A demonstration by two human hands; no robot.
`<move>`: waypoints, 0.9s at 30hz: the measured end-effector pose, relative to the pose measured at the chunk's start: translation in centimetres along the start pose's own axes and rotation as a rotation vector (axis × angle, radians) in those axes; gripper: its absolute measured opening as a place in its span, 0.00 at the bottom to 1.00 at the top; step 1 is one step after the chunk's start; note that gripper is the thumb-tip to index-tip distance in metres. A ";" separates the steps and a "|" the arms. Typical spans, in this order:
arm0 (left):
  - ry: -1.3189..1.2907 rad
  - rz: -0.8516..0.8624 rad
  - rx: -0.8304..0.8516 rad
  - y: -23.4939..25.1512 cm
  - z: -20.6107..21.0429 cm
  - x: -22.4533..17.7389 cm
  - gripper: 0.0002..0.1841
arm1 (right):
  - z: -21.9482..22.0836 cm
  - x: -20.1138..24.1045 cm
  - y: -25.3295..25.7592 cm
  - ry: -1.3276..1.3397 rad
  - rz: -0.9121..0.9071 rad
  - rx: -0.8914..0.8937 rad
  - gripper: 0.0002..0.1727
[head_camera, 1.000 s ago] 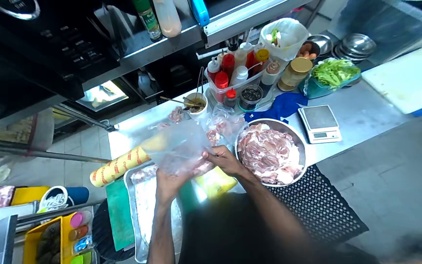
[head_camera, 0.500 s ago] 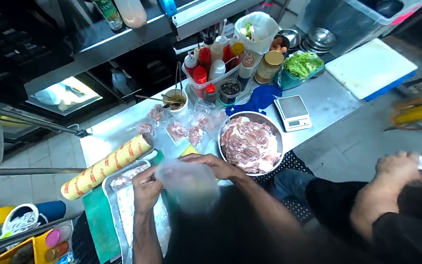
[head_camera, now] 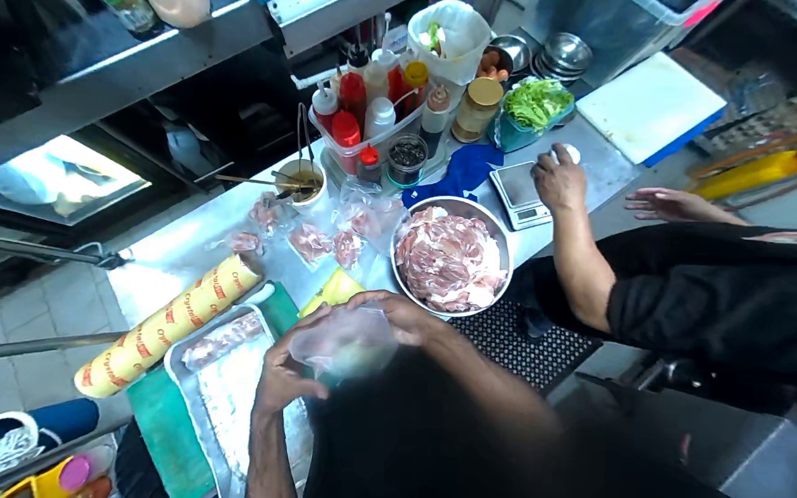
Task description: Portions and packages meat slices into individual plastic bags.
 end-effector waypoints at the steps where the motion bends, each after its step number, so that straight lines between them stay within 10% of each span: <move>1: 0.028 -0.003 -0.034 -0.3 0.3 0.3 0.50 | -0.1 -0.5 0.0 0.056 0.028 -0.008 0.19; 9: -0.007 0.212 -0.467 -2.2 0.1 0.8 0.19 | 3.8 -0.1 -1.9 0.035 -0.023 0.113 0.24; 14: -0.238 0.159 -0.678 -1.2 -0.3 0.3 0.19 | 3.2 2.2 -2.6 -0.765 -0.259 -0.457 0.18; 18: -0.132 0.155 -0.702 -1.4 -0.5 -0.5 0.09 | 2.0 2.7 -2.1 -0.916 -0.336 -0.638 0.18; 24: -0.153 0.068 -0.466 -1.3 -1.0 -0.6 0.13 | 3.6 2.6 -0.9 -0.778 -0.076 -0.041 0.35; 27: -0.002 0.040 -0.322 -0.2 -1.4 -1.4 0.11 | 3.4 2.3 -0.8 -0.741 -0.131 0.053 0.24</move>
Point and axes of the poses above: each hand's wrist, its own y-axis towards the middle knuckle, its own z-axis out of the palm, x = y × z, the point moved 7 cm from there along y, towards the middle knuckle, and after that the axes turned 9 degrees about z, right-handed, at the moved point
